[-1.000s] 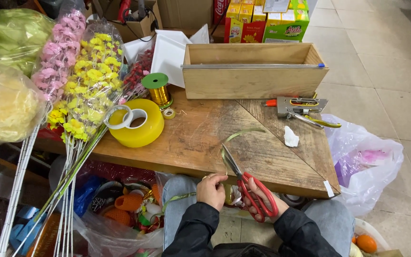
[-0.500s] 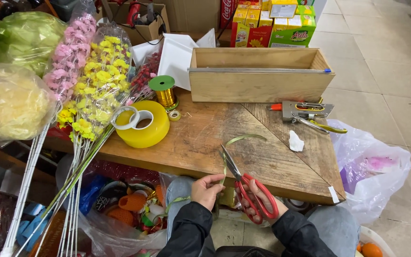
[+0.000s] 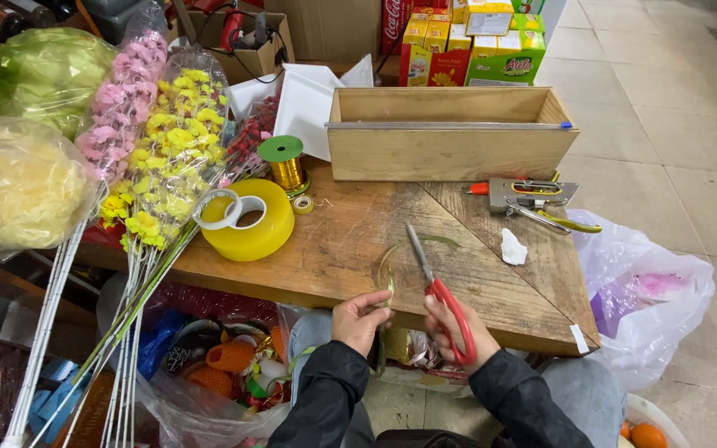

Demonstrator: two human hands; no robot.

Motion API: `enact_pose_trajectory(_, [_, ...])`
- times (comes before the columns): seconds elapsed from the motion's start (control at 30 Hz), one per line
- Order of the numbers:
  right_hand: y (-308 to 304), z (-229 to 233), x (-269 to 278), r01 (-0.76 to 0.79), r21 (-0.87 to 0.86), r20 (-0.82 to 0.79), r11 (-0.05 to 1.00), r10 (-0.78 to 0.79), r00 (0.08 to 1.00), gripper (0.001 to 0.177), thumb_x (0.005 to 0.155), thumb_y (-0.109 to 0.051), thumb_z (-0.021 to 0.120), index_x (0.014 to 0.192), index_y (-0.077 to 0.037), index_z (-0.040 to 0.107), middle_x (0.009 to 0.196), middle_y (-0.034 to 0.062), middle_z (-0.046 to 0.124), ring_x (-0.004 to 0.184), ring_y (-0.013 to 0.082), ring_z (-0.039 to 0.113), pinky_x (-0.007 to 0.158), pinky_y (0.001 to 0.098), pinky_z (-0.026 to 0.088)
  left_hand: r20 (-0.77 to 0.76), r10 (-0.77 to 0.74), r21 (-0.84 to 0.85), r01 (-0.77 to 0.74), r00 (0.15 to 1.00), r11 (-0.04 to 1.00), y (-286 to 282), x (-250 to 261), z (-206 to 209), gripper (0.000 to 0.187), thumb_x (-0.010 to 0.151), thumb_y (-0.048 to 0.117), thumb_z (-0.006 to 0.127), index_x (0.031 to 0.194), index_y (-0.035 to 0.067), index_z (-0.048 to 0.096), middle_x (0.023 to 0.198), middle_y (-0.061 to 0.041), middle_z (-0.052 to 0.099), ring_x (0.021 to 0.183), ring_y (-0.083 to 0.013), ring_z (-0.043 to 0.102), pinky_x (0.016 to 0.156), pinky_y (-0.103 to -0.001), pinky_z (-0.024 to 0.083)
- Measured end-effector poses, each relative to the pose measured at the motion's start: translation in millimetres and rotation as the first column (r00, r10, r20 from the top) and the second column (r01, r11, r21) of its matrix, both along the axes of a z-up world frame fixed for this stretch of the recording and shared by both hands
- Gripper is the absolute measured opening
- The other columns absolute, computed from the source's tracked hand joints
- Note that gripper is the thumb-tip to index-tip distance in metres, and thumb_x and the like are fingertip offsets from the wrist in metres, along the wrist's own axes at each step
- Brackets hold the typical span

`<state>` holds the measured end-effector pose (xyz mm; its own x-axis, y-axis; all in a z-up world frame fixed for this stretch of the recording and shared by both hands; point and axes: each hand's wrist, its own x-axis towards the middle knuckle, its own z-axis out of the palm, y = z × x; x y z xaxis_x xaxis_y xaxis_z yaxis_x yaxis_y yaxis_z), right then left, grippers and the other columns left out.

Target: The person is cutting green ribbon and tying it into decorative bows on a wooden workbench.

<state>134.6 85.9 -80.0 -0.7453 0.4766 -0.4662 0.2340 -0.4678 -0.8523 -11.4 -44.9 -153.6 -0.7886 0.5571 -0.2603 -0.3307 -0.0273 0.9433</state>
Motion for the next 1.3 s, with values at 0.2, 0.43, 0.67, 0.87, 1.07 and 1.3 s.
enact_pose_trajectory(0.2, [-9,4,-21,0.214,0.057,-0.096,0.975,-0.208,0.973,0.042,0.083,-0.012,0.087,0.113,-0.004,0.059,0.086,0.0192,0.067,0.046,0.0175,0.048,0.027,0.0223,0.032,-0.089,-0.064,-0.047,0.06,0.994,0.997,8,11,-3,0.035,0.076,-0.002,0.083,0.11,0.008,0.086,0.099,-0.015,0.082,0.083,-0.015,0.077,0.071,-0.03,0.067])
enact_pose_trajectory(0.43, [29,21,-40,0.118,0.15,-0.016,0.982,-0.117,0.993,0.045,0.087,0.003,0.08,0.122,-0.005,0.054,0.081,0.0129,0.067,0.04,0.018,0.05,0.032,0.0306,0.038,-0.084,-0.249,-0.095,0.24,0.965,0.966,-24,21,22,0.017,0.082,0.004,0.087,0.098,0.007,0.082,0.091,-0.007,0.082,0.08,-0.0181,0.077,0.077,-0.033,0.067])
enact_pose_trajectory(0.67, [98,86,-88,0.166,0.385,-0.058,0.908,-0.156,0.986,0.052,0.088,0.0,0.077,0.134,-0.001,0.052,0.097,0.0145,0.068,0.043,0.0139,0.052,0.036,0.0278,0.044,-0.23,-0.286,-0.28,0.218,0.93,0.935,-35,-16,19,0.022,0.082,0.007,0.082,0.1,0.016,0.09,0.097,-0.002,0.088,0.093,-0.0135,0.08,0.094,-0.031,0.062])
enact_pose_trajectory(0.87, [122,30,-59,0.22,0.626,-0.104,0.748,-0.199,0.974,0.056,0.084,-0.037,0.083,0.122,-0.002,0.061,0.11,0.0105,0.076,0.094,0.0126,0.07,0.085,0.0257,0.055,-0.102,-0.153,-0.342,0.11,0.983,0.933,11,-44,10,0.025,0.082,0.014,0.078,0.105,0.015,0.089,0.104,-0.002,0.086,0.102,-0.0145,0.077,0.098,-0.022,0.056])
enact_pose_trajectory(1.07, [22,-10,65,-0.173,0.29,0.19,0.941,0.121,0.974,0.047,0.094,-0.047,0.061,0.12,-0.01,0.068,0.075,0.0101,0.066,0.033,0.0143,0.047,0.025,0.026,0.035,-0.039,-0.095,-0.392,0.072,0.995,0.917,9,-38,-25,0.03,0.078,0.01,0.086,0.107,0.014,0.088,0.107,-0.004,0.085,0.104,-0.0159,0.078,0.099,-0.023,0.058])
enact_pose_trajectory(1.3, [-22,-28,53,-0.219,-0.202,0.194,0.955,0.258,0.947,0.057,0.097,-0.061,0.052,0.111,-0.007,0.061,0.078,0.0112,0.058,0.039,0.0139,0.038,0.028,0.0276,0.027,-0.061,-0.111,-0.351,0.082,0.992,0.933,2,-24,-18,0.028,0.082,0.008,0.082,0.109,0.012,0.087,0.111,-0.007,0.084,0.107,-0.0202,0.078,0.101,-0.029,0.061])
